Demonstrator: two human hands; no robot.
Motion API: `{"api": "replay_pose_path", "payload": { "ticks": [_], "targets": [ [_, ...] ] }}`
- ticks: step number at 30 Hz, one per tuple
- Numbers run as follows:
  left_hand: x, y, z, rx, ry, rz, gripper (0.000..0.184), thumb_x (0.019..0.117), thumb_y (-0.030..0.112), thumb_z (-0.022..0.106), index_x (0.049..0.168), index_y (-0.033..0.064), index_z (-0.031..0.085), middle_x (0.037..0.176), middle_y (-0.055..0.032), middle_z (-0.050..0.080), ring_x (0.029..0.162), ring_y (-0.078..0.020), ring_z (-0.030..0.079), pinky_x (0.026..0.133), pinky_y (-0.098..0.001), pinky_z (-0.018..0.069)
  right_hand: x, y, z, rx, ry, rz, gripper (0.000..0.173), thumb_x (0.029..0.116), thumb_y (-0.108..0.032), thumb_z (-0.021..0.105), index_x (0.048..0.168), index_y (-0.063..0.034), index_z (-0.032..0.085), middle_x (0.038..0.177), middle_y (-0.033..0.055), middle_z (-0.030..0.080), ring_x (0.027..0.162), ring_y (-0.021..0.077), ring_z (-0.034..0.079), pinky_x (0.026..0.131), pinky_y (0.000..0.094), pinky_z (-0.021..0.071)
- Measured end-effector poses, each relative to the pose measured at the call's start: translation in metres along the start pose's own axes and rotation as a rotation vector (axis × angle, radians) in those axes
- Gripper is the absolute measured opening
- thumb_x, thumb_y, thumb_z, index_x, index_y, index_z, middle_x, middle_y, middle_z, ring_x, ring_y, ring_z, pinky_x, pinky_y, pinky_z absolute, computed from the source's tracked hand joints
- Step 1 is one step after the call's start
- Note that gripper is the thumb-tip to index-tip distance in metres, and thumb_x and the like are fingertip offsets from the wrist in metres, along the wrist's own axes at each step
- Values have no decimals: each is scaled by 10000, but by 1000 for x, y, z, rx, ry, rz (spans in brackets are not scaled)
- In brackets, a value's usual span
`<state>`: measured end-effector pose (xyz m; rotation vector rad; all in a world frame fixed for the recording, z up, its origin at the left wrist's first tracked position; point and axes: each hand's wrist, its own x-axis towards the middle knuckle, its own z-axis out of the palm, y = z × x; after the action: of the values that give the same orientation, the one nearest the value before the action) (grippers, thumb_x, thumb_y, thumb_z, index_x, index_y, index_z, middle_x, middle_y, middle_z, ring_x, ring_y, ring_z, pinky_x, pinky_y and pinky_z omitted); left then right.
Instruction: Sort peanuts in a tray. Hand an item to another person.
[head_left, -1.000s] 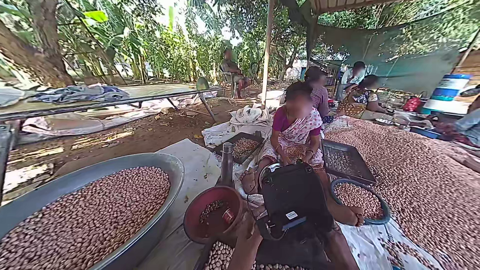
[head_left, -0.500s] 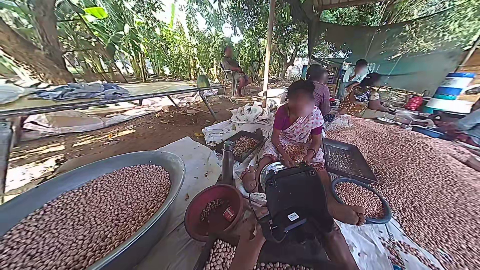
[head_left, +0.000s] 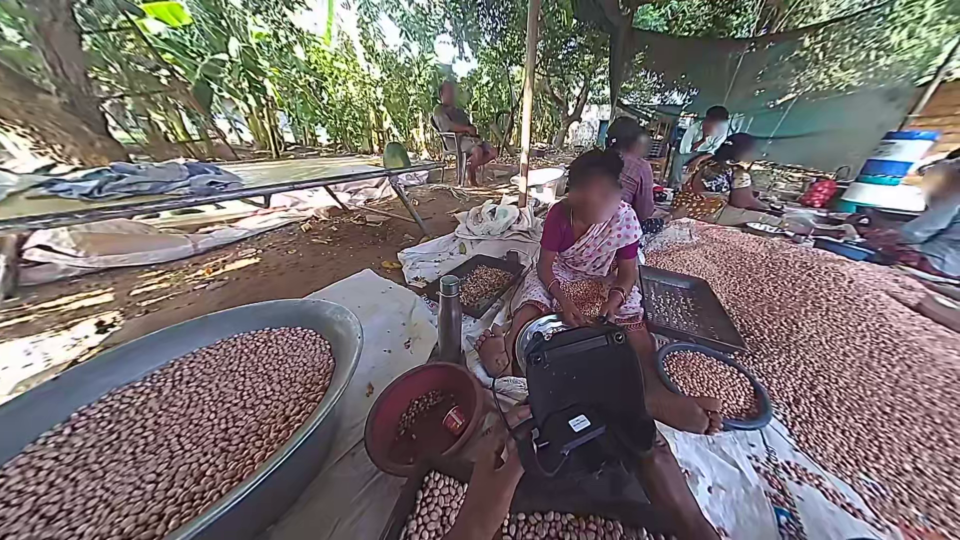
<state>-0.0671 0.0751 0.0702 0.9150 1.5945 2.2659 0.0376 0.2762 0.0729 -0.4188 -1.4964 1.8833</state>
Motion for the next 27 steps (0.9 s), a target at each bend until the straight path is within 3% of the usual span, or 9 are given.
{"api": "replay_pose_path", "payload": {
  "ticks": [8,13,19,27],
  "targets": [
    [0,-4,1,-10,19,2,403,951,62,526,1306,-128,535,1283,-89,642,1186,-31,600,1047,-234,483,8,19,-9,85,-27,-59,266,924,106,482,1030,-81,639,902,-62,748,844,12,703,794,215,596],
    [3,-6,-2,-5,38,-27,396,945,59,524,1306,-104,547,1288,-77,634,1187,-32,591,1043,-226,478,13,33,-21,66,-105,-81,260,928,51,541,1097,-89,681,962,-50,765,894,23,716,860,229,600],
    [12,-2,-4,-43,47,-109,396,956,60,482,1323,-79,533,1295,-72,621,1179,-44,596,1013,-232,501,13,33,-22,3,-128,-91,344,868,89,526,1131,-89,660,967,-68,760,886,9,711,846,219,597],
    [21,-16,-9,-64,119,-188,390,1014,147,441,1329,-59,543,1310,-91,603,1195,-78,575,1031,-262,475,11,27,-18,-55,-135,-48,360,883,54,536,1225,-42,592,1022,-59,746,925,11,709,869,220,595]
  ]
}}
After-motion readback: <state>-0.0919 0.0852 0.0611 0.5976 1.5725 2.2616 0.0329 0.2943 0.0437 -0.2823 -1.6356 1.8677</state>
